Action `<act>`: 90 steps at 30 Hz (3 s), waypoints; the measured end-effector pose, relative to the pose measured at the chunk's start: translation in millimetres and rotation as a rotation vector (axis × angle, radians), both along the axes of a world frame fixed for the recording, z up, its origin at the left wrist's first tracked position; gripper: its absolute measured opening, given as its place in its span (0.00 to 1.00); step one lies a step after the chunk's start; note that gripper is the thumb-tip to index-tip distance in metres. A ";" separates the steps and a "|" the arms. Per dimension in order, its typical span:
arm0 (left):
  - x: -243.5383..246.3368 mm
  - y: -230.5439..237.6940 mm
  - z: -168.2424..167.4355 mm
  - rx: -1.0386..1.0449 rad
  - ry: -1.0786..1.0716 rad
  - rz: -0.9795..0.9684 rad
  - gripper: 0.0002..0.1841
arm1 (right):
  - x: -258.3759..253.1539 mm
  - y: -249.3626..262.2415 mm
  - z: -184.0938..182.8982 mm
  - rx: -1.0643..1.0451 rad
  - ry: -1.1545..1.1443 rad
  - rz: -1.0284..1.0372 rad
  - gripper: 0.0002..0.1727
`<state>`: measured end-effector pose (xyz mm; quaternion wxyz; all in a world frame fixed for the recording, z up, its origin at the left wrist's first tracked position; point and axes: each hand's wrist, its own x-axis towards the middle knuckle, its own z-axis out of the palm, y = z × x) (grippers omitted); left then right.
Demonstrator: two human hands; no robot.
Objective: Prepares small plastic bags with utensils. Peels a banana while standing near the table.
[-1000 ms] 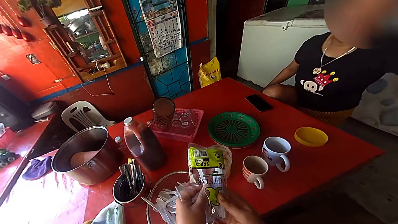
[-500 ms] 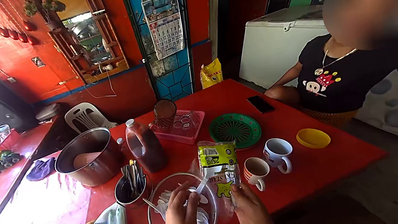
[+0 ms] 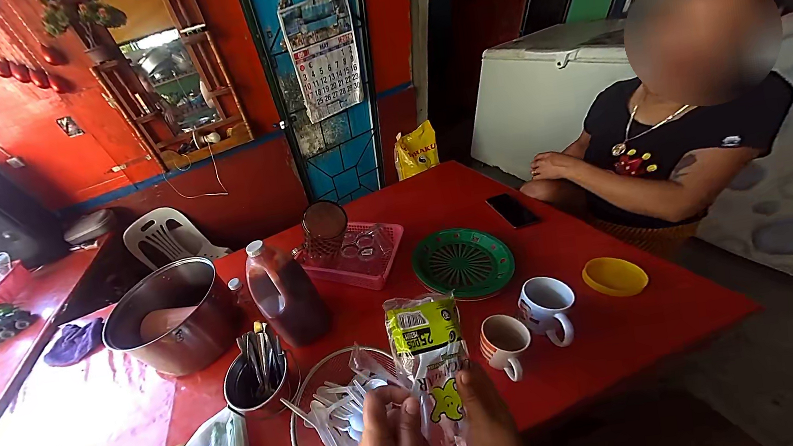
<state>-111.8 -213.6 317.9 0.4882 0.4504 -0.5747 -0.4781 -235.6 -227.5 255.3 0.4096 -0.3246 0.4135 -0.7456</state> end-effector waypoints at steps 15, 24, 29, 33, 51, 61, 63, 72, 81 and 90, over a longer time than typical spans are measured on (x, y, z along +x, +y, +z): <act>4.2 0.6 -9.5 -0.831 -0.800 0.350 0.13 | 0.6 2.3 2.9 -0.018 0.025 -0.031 0.23; -5.4 -4.3 -6.7 -0.433 -0.552 0.182 0.14 | 12.5 9.0 9.4 0.016 -0.112 -0.011 0.22; -3.9 -15.8 -20.9 -0.429 -0.463 0.151 0.11 | 8.5 6.6 5.8 -0.018 -0.106 0.016 0.25; 1.3 -14.4 -13.7 -0.296 -0.542 -0.036 0.15 | 5.0 7.5 1.3 0.044 -0.107 0.043 0.26; 1.9 -16.6 -4.1 -0.373 -0.888 0.032 0.17 | 3.8 12.6 5.9 0.171 -0.303 0.171 0.22; 12.7 -22.1 -2.3 -0.239 -0.664 -0.167 0.14 | -0.5 10.7 1.1 0.187 -0.312 0.181 0.24; 10.7 -26.0 -7.4 -0.295 -0.663 -0.080 0.06 | -0.3 13.1 3.2 0.213 -0.313 0.252 0.25; 20.9 -26.7 7.8 0.182 -0.482 -0.277 0.23 | -5.0 8.4 8.1 0.202 -0.281 0.213 0.19; 23.2 -21.8 24.4 0.212 -0.503 -0.360 0.21 | 3.9 6.2 -1.9 0.102 -0.060 0.076 0.15; 23.9 -25.5 4.2 -0.090 -0.607 -0.112 0.07 | 2.2 14.7 7.4 0.132 -0.325 0.262 0.22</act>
